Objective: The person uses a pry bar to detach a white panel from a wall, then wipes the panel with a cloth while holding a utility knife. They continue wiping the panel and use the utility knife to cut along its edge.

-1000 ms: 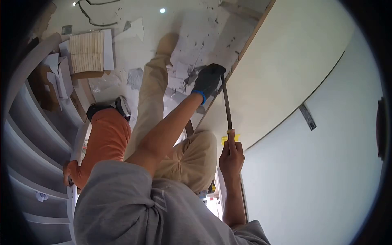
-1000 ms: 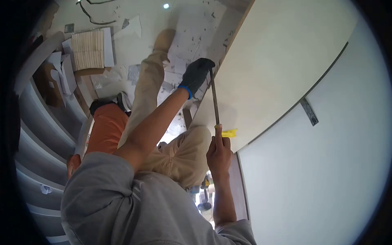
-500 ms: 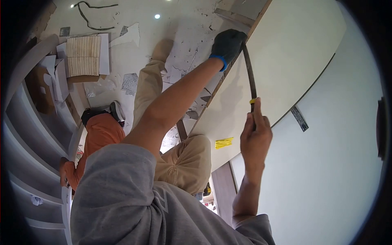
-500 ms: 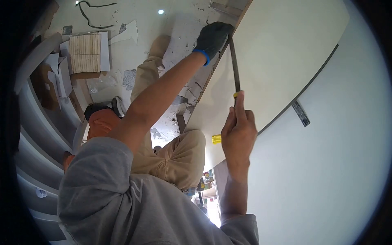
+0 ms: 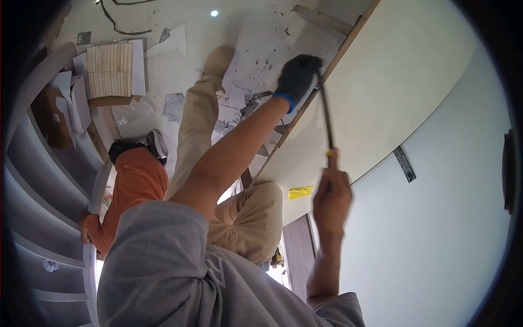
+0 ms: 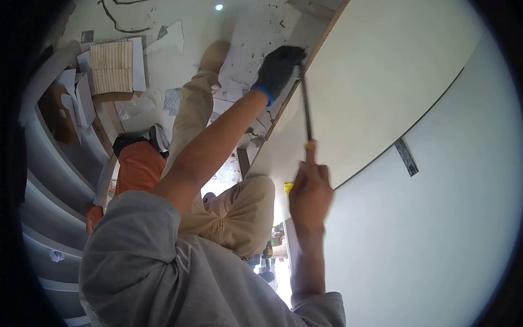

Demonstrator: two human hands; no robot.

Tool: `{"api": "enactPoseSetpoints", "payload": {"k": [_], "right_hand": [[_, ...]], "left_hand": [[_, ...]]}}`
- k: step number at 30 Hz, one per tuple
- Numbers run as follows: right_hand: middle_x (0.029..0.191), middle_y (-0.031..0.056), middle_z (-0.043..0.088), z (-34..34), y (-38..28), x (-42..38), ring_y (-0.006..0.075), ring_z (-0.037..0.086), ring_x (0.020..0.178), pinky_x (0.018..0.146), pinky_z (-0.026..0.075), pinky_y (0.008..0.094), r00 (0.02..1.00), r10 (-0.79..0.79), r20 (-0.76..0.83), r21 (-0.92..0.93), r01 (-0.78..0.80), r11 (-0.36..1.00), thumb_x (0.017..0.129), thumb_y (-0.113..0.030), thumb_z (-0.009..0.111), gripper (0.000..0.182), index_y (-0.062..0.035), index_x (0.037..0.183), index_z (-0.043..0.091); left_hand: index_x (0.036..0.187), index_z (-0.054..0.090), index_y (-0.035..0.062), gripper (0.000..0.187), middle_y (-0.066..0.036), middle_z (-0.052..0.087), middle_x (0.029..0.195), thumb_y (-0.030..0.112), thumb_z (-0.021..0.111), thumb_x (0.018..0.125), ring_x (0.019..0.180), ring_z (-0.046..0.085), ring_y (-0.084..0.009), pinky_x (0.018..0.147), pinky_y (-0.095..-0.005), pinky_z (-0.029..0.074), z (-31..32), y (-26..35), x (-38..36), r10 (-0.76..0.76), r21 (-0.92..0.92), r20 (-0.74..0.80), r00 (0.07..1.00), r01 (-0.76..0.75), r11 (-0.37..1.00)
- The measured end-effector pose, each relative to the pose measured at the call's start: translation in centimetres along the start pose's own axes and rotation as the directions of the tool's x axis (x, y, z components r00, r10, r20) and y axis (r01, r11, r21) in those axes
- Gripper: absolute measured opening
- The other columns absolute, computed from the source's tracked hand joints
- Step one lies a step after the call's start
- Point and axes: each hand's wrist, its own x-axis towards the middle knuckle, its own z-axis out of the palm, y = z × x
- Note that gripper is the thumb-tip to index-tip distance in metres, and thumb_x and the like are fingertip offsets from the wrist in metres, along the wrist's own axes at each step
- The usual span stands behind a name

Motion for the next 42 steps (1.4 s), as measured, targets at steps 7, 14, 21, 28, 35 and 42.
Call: {"api": "enactPoseSetpoints", "payload": {"k": [7, 14, 21, 28, 35, 42], "right_hand": [[0.076, 0.0131, 0.058, 2.0, 0.5, -0.8, 0.0284, 0.061, 0.064, 0.058, 0.051, 0.0413, 0.999, 0.004, 0.041, 0.046, -0.006, 0.999, 0.091, -0.012, 0.052, 0.044, -0.0128, 0.134, 0.047], [0.084, 0.0146, 0.058, 3.4, -0.1, -0.5, 0.0335, 0.062, 0.068, 0.061, 0.051, 0.0454, 0.977, 0.113, 0.18, -0.064, -0.103, 0.993, 0.094, -0.022, 0.048, 0.042, -0.0199, 0.136, 0.044], [0.075, 0.0128, 0.057, -0.5, 0.2, -4.2, 0.0291, 0.059, 0.062, 0.06, 0.05, 0.0411, 0.992, 0.086, 0.094, 0.037, -0.089, 0.995, 0.091, -0.015, 0.052, 0.045, -0.0153, 0.136, 0.045], [0.073, 0.0131, 0.057, 2.5, -0.3, 0.5, 0.0293, 0.06, 0.061, 0.055, 0.05, 0.0396, 1.0, -0.013, -0.025, 0.018, 0.013, 1.0, 0.09, -0.013, 0.054, 0.039, -0.0125, 0.129, 0.053], [0.067, 0.0106, 0.056, -2.1, -1.4, 3.7, 0.0238, 0.057, 0.053, 0.05, 0.047, 0.0364, 0.979, -0.045, -0.201, 0.067, 0.059, 0.996, 0.087, -0.008, 0.058, 0.041, -0.0118, 0.127, 0.056], [0.067, 0.0108, 0.057, -3.4, -2.3, 5.1, 0.0263, 0.058, 0.055, 0.052, 0.048, 0.038, 0.966, -0.061, -0.25, 0.028, 0.07, 0.997, 0.087, -0.009, 0.057, 0.035, -0.0113, 0.123, 0.059]], "left_hand": [[0.101, 0.067, 0.0047, 0.036, -0.01, 0.068, 0.095, 0.036, 0.058, 0.086, 0.087, 0.061, -0.0168, 0.081, -0.0283, 0.046, -3.2, -2.9, -0.4, -0.132, 0.2, 0.025, 0.991, 0.124, 0.972], [0.096, 0.069, 0.0047, 0.03, -0.009, 0.069, 0.092, 0.031, 0.06, 0.084, 0.086, 0.061, -0.0169, 0.081, -0.0289, 0.046, -3.7, -4.6, -0.9, -0.216, 0.149, -0.012, 0.976, 0.215, 0.965], [0.097, 0.069, 0.004, 0.029, -0.009, 0.069, 0.09, 0.029, 0.063, 0.083, 0.085, 0.06, -0.0149, 0.079, -0.0283, 0.046, -1.7, 0.5, -4.6, -0.165, 0.022, 0.028, 0.986, 0.165, 0.986], [0.101, 0.067, 0.0057, 0.035, -0.016, 0.067, 0.098, 0.035, 0.055, 0.086, 0.093, 0.063, -0.0254, 0.082, -0.032, 0.047, -2.8, -2.9, 0.0, -0.056, 0.375, 0.031, 0.998, 0.04, 0.926], [0.095, 0.068, 0.0039, 0.037, -0.014, 0.068, 0.088, 0.032, 0.045, 0.09, 0.081, 0.063, -0.0261, 0.076, -0.035, 0.047, 2.6, 3.5, 5.0, 0.325, 0.393, 0.018, 0.946, -0.305, 0.867], [0.093, 0.066, 0.0006, 0.055, -0.015, 0.068, 0.086, 0.046, 0.035, 0.095, 0.081, 0.062, -0.0276, 0.078, -0.0373, 0.045, 2.4, 5.5, 5.1, 0.038, 0.156, 0.037, 0.999, -0.044, 0.987]]}}
